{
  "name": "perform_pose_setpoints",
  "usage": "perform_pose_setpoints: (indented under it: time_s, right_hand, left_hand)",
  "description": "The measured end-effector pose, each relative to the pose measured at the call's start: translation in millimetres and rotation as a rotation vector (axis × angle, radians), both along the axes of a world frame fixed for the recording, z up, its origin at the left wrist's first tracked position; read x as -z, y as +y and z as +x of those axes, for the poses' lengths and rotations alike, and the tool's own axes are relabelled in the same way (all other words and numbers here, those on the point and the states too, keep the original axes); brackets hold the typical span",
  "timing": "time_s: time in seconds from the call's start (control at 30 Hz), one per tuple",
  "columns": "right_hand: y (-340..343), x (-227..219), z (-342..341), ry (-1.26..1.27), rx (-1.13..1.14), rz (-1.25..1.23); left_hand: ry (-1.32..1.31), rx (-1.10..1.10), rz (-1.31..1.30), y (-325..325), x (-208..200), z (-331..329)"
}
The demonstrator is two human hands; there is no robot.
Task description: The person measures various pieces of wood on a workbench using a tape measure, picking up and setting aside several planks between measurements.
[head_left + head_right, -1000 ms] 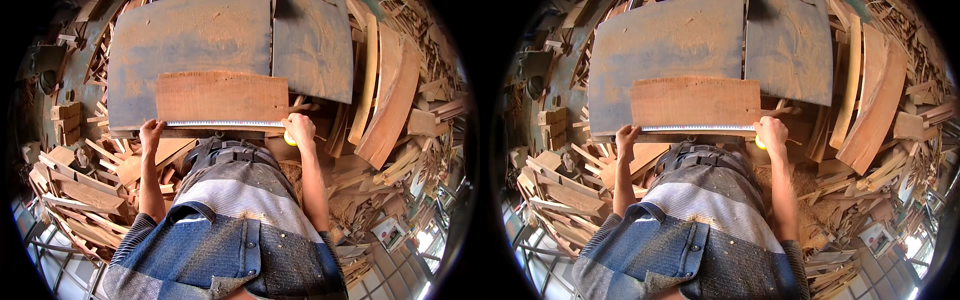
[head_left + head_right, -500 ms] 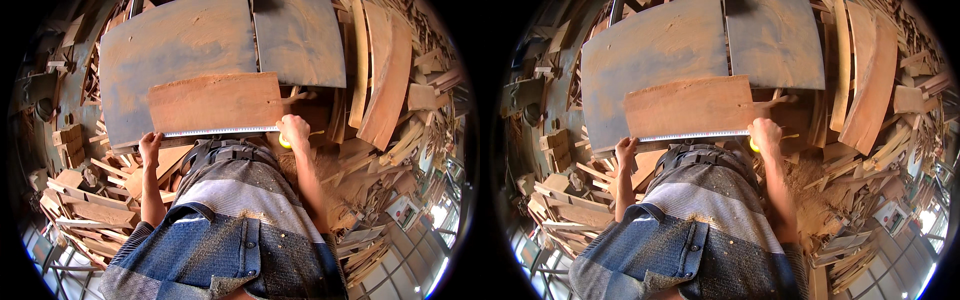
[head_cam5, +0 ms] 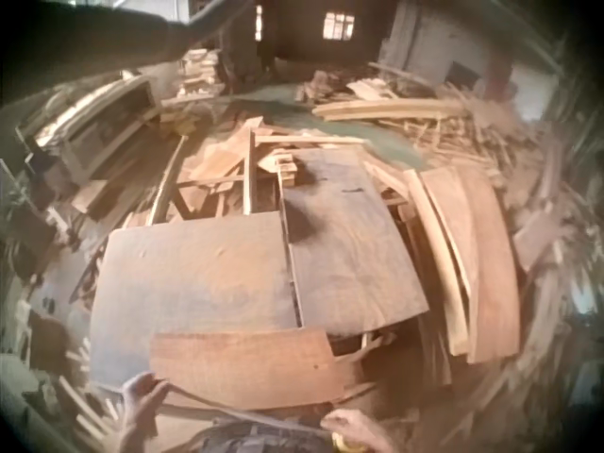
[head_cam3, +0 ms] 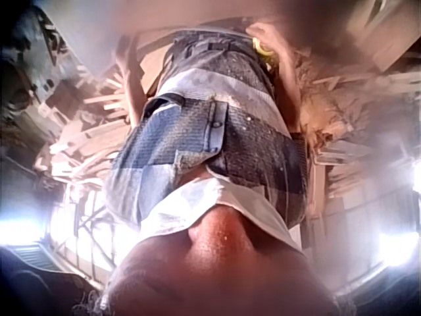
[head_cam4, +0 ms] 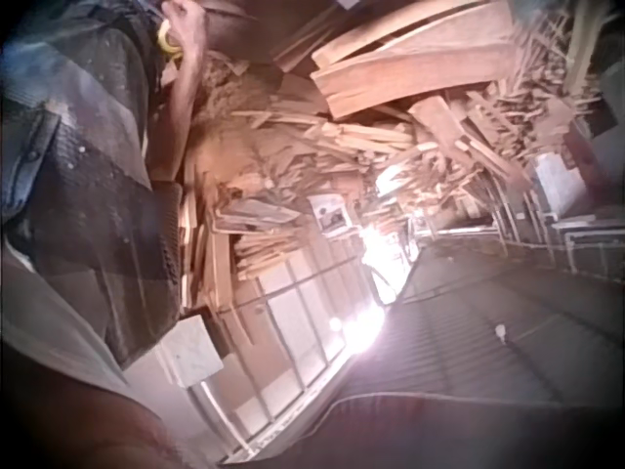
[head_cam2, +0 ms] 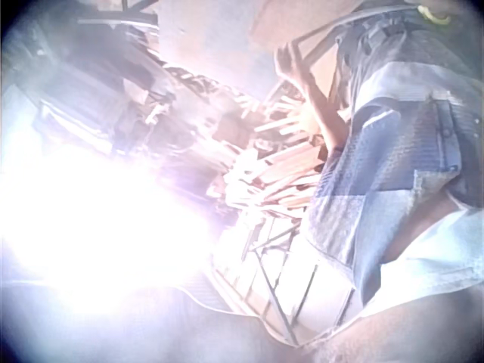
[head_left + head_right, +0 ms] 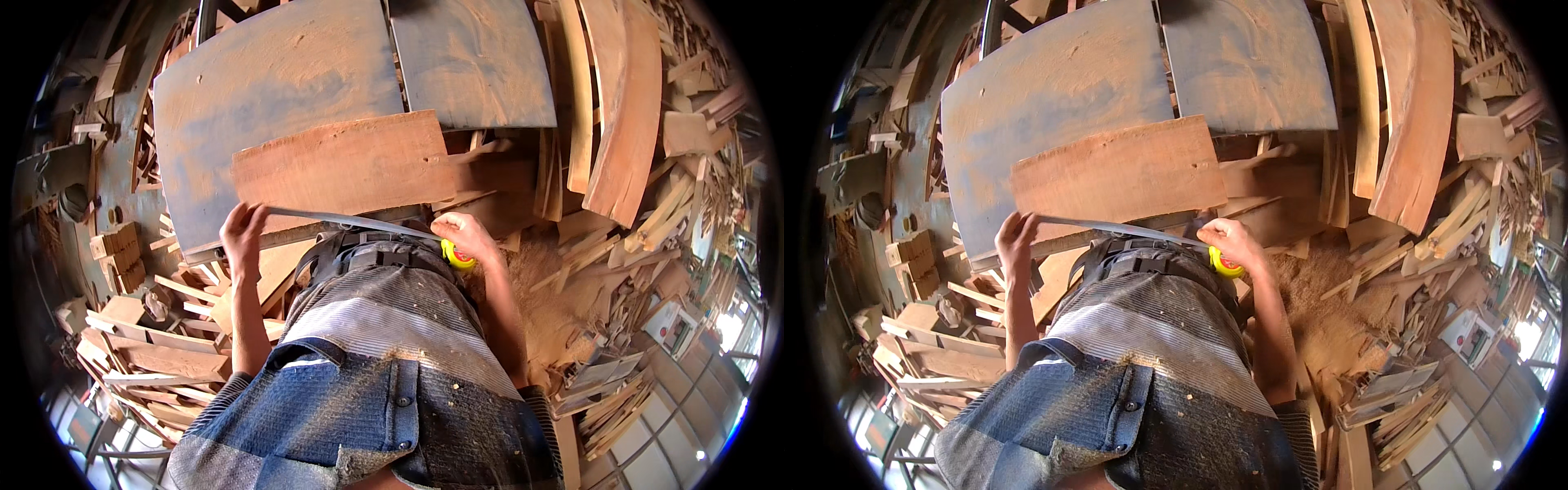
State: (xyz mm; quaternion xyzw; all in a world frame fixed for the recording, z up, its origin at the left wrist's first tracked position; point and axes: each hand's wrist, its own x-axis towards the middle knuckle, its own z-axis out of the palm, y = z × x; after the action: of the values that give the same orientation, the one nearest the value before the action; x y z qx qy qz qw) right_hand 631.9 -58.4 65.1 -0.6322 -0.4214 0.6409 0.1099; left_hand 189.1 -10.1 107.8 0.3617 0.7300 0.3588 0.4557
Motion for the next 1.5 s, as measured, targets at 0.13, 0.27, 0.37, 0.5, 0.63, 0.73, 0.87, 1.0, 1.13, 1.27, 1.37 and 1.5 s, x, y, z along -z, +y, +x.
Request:
perform_pose_setpoints:
  time_s: [0.13, 0.27, 0.37, 0.5, 0.63, 0.73, 0.87, 1.0, 1.13, 1.27, 1.37, 1.5]
  right_hand:
    - [-11, 6, -7, 0.087, 0.152, 0.06]
    - [-51, 29, 24, -0.285, 0.35, 0.124]
    - [-52, 42, 40, -0.143, 0.444, 0.104]
    - [-16, 48, 30, -0.231, 0.555, 0.128]
    - [19, 68, 19, -0.29, 0.37, 0.232]
    - [33, 66, 6, -0.229, 0.302, 0.18]
    - [30, 43, -10, -0.358, 0.271, 0.248]
    - [20, 37, -17, -0.386, 0.247, 0.264]
    - [24, 42, -27, -0.36, 0.201, 0.281]
    - [25, 41, -28, -0.372, 0.198, 0.329]
    - [25, 35, -26, -0.434, 0.197, 0.355]
    - [13, 18, -33, -0.491, 0.29, 0.543]
  left_hand:
    - [0.092, 0.471, 0.039, 4, -14, 56]
    - [0.86, 0.395, 0.074, -42, 30, 4]
    - [0.898, 0.488, -0.126, -61, 30, -6]
    - [0.953, 0.606, -0.097, -64, 47, 0]
    - [0.961, 0.781, 0.122, -26, 64, 25]
    - [0.91, 0.961, 0.268, -13, 90, 38]
    - [0.905, 1.013, 0.377, -12, 93, 46]
    - [1.06, 1.014, 0.443, -16, 92, 42]
    - [0.985, 0.953, 0.378, -14, 88, 35]
    - [1.001, 0.936, 0.404, -13, 94, 32]
    - [1.027, 0.942, 0.417, -11, 94, 32]
    - [1.125, 0.932, 0.493, 2, 105, 28]
